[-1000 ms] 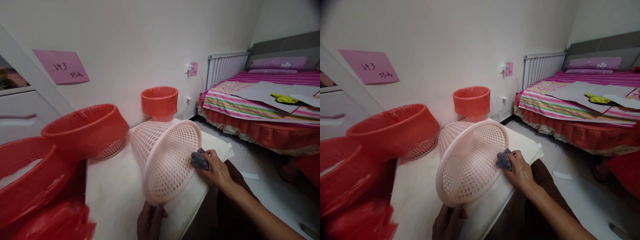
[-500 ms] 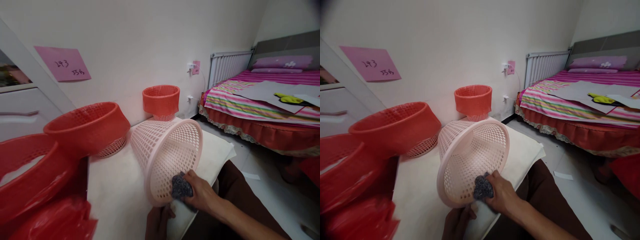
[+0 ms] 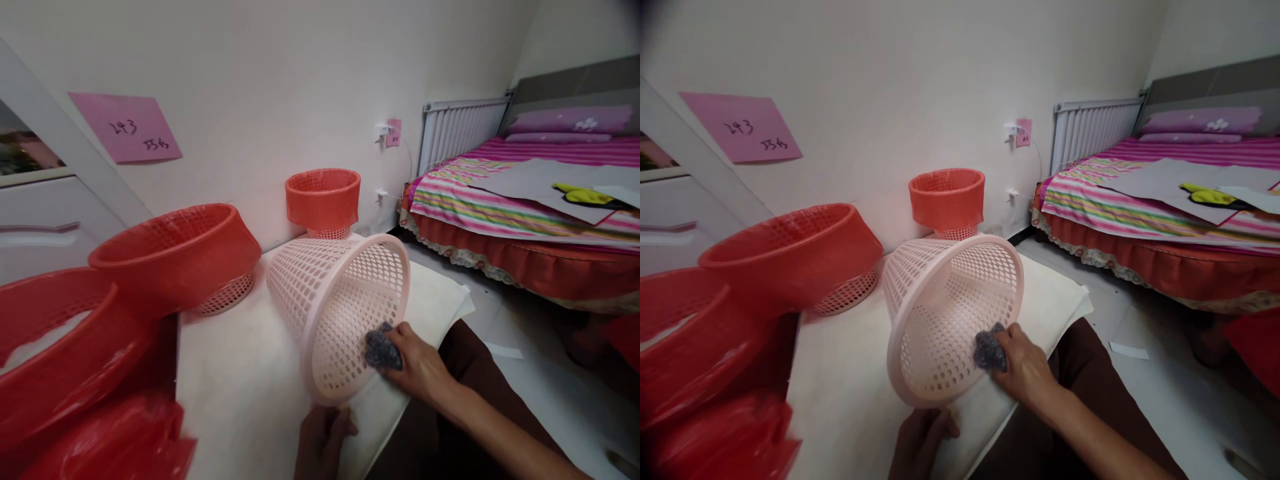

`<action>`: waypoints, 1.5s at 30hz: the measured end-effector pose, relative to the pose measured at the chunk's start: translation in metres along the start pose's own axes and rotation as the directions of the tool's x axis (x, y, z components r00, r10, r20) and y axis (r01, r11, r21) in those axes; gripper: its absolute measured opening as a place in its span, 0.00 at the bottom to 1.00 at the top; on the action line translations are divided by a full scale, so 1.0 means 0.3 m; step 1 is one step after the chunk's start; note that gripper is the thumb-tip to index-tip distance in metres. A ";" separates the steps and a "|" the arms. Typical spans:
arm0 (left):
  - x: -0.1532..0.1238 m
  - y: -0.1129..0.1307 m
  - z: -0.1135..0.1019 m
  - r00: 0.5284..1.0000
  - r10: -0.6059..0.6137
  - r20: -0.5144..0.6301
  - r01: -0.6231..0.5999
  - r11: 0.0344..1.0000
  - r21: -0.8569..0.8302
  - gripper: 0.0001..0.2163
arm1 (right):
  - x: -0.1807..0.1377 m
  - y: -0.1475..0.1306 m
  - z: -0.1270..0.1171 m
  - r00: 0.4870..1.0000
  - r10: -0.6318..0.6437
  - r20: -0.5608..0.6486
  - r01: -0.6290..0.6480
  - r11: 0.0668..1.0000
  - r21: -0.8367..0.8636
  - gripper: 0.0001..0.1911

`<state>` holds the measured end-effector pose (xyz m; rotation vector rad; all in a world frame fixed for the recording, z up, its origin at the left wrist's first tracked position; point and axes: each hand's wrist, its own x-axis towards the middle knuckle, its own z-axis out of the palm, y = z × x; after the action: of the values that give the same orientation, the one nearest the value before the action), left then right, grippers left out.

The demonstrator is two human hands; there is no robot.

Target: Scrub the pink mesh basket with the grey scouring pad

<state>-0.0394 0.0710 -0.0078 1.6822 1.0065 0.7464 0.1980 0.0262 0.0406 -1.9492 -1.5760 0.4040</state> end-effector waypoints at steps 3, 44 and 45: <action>0.002 -0.008 0.013 1.000 0.014 0.018 -0.015 1.000 0.017 0.20 | -0.038 -0.091 0.050 0.990 -0.038 0.135 0.015 0.986 0.168 0.21; -0.039 0.160 -0.051 0.972 -0.012 -0.236 0.002 0.999 -0.046 0.12 | 0.034 0.077 -0.093 0.992 0.049 -0.120 -0.072 0.978 -0.195 0.19; -0.039 0.163 -0.050 0.972 -0.005 -0.234 -0.009 0.998 -0.059 0.12 | 0.038 0.086 -0.106 0.986 0.060 -0.155 -0.091 0.975 -0.203 0.20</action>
<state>-0.0443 0.0596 0.0432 1.5689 1.1340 0.9840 0.2393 0.0260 0.0511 -2.1489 -1.5028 0.1222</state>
